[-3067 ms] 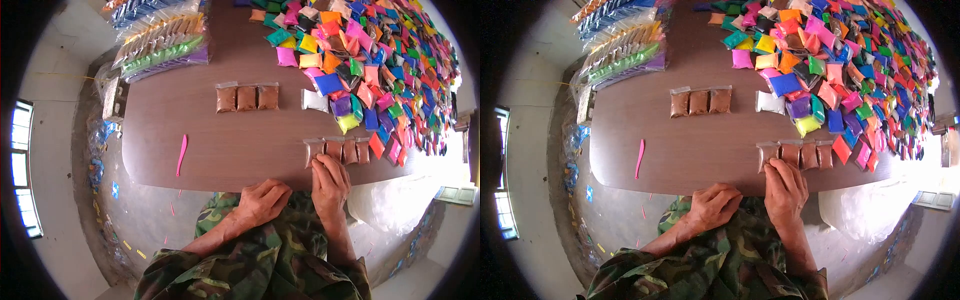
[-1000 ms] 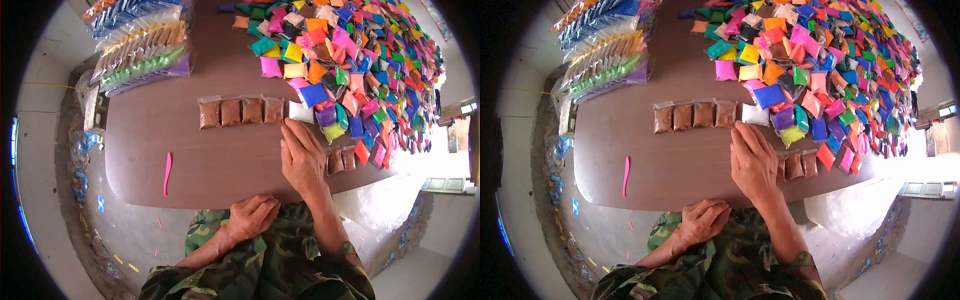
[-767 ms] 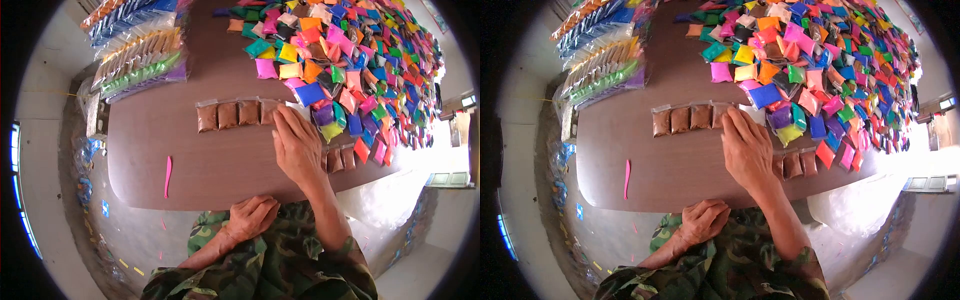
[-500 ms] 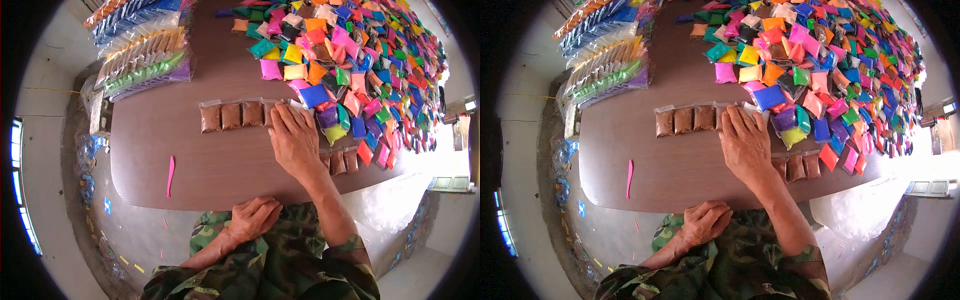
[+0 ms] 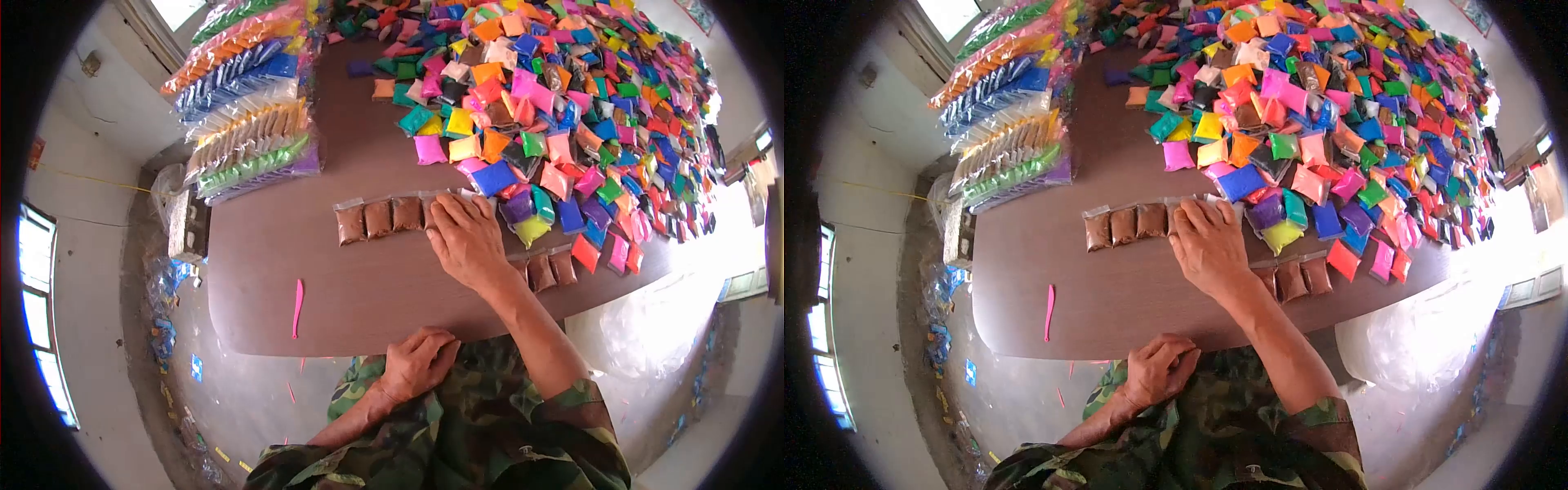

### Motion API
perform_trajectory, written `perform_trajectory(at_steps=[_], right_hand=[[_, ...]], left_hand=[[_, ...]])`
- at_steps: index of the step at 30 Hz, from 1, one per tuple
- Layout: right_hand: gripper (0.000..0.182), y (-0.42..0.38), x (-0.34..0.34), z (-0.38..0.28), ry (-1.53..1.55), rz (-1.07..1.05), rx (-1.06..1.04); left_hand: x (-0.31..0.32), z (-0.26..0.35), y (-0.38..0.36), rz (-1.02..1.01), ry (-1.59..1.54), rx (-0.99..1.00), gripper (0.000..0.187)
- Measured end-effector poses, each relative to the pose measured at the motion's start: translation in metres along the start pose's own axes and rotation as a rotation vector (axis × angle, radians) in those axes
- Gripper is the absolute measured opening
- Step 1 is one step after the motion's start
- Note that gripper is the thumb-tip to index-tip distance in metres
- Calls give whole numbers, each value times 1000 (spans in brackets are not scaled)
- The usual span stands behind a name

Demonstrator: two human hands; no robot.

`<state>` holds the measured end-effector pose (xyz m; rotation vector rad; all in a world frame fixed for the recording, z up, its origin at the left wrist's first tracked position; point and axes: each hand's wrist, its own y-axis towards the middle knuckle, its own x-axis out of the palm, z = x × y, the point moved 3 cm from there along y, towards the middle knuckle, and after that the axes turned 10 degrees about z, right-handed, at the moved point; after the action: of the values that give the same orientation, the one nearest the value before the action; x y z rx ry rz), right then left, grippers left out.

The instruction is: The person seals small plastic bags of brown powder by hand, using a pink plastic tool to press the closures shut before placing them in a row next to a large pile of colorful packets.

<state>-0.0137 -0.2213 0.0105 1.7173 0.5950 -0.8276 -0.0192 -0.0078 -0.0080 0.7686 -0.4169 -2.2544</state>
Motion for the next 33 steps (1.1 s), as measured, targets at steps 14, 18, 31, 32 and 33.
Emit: perform_trajectory(at_steps=[14, 18, 31, 32, 33], right_hand=[[43, -36, -54, -33, 89, 76, 77], [32, -91, -80, -65, 155, 66, 93], [20, -158, -100, -62, 230, 175, 263], [21, -158, -99, -61, 243, 177, 274], [21, -160, -98, -59, 241, 191, 273]], left_hand=[[-29, 10, -34, 67, 7, -65, 23], [-39, 11, -51, 47, 17, -98, 21], [-22, 23, -49, -11, 22, -121, 20], [-20, 24, -44, -1, 49, -78, 20], [-17, 24, -37, 9, 77, -36, 20]])
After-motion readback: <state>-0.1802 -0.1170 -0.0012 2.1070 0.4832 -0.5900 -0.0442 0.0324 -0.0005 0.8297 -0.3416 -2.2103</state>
